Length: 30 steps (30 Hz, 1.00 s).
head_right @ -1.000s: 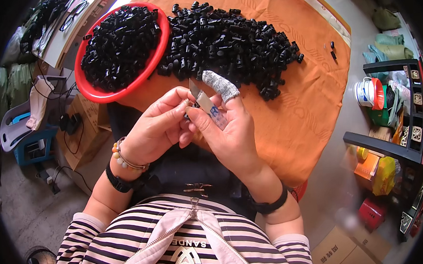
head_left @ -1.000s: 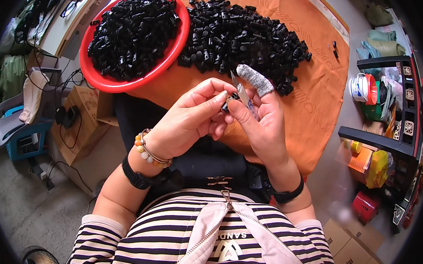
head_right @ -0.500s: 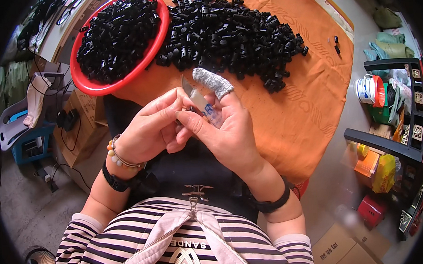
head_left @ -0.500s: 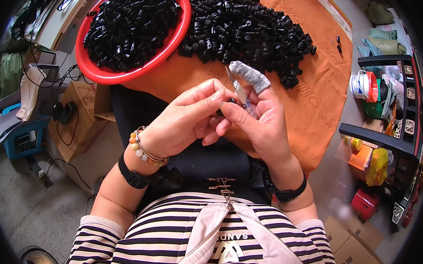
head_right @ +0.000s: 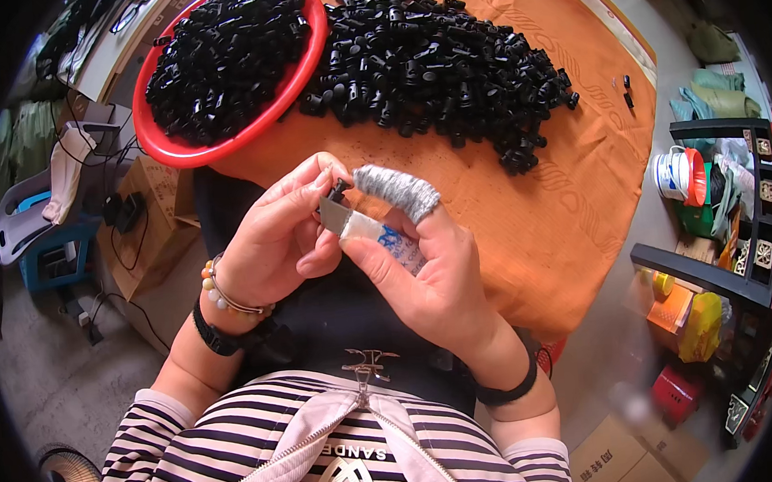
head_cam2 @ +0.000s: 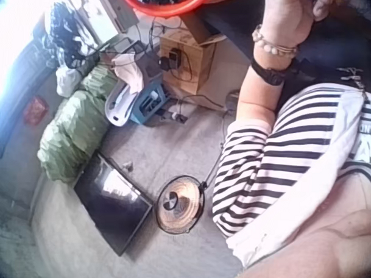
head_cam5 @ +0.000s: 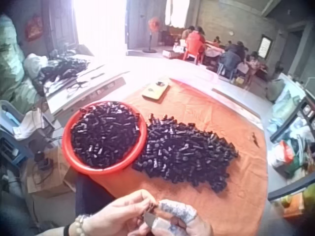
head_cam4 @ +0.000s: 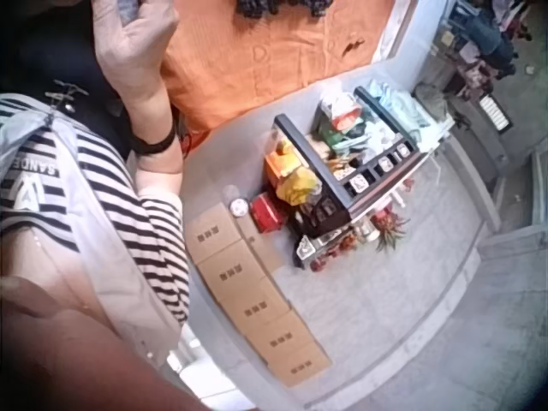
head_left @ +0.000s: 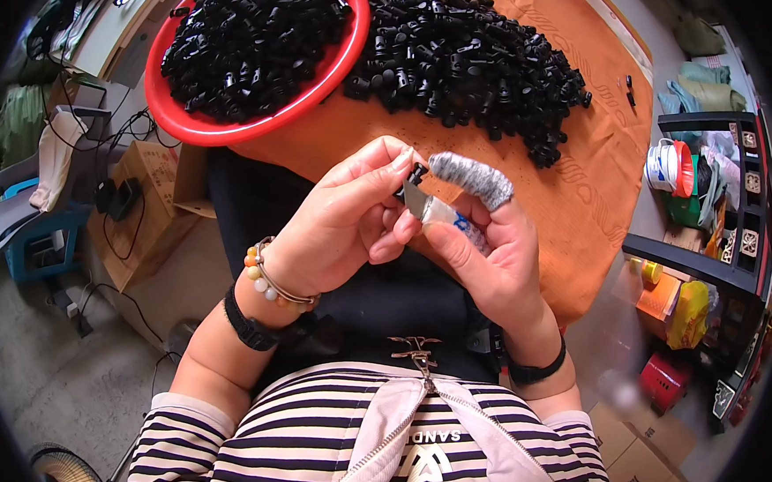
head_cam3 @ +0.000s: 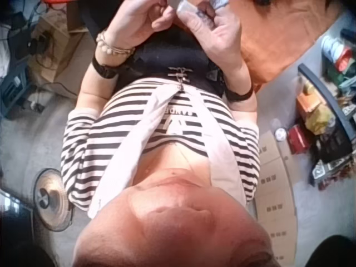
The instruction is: Trimming excess plastic flash from small black shoe components using a small craft blade.
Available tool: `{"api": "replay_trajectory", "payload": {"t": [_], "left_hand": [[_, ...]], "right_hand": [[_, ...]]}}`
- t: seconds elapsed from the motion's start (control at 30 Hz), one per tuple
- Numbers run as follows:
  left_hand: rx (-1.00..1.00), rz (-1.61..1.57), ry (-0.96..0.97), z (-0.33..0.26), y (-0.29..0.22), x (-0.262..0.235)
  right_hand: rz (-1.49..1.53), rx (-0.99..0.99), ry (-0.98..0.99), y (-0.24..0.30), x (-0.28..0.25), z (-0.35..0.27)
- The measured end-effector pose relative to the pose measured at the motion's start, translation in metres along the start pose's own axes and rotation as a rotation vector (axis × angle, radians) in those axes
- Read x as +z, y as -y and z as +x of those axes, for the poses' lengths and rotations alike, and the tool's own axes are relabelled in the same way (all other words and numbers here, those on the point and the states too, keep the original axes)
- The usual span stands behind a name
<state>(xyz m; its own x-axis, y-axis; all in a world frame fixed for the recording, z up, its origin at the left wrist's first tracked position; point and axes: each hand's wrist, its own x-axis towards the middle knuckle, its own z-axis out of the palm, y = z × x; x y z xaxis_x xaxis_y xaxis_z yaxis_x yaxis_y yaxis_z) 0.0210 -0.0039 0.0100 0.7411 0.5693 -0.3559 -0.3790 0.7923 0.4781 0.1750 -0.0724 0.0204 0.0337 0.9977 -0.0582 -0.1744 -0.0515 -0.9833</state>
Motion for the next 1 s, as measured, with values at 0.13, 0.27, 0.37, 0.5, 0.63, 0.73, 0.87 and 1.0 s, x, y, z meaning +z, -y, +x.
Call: {"api": "replay_trajectory", "payload": {"t": [0.13, 0.27, 0.37, 0.5, 0.63, 0.73, 0.87, 1.0], "left_hand": [[0.052, -0.035, 0.083, -0.0013, 0.0018, -0.0059], [0.086, -0.027, -0.022, -0.0014, 0.0028, -0.0004], [0.081, -0.035, -0.062, -0.0016, 0.0036, -0.0016], [0.103, 0.012, -0.047, -0.0027, 0.0043, -0.0023], [0.117, 0.043, -0.052, -0.0037, 0.0044, -0.0009], [0.12, 0.049, -0.028, -0.0045, 0.0039, -0.0014], [0.117, 0.074, -0.011, -0.0048, 0.004, -0.0031], [0.113, 0.073, 0.012, -0.0048, 0.0048, -0.0051]], "right_hand": [[-0.116, -0.003, 0.005, 0.0, -0.0017, -0.0034], [-0.198, -0.023, 0.018, 0.0003, 0.0012, -0.0049], [-0.208, -0.037, 0.006, 0.0002, 0.0033, -0.0049], [-0.224, -0.054, -0.001, -0.0005, 0.0038, -0.0049], [-0.223, -0.039, 0.017, 0.0001, 0.0029, -0.0051], [-0.217, -0.072, 0.011, -0.0019, 0.003, -0.0053], [-0.197, -0.041, 0.03, 0.0018, 0.0028, -0.006], [-0.175, -0.014, 0.041, 0.0022, 0.0022, -0.0068]]}}
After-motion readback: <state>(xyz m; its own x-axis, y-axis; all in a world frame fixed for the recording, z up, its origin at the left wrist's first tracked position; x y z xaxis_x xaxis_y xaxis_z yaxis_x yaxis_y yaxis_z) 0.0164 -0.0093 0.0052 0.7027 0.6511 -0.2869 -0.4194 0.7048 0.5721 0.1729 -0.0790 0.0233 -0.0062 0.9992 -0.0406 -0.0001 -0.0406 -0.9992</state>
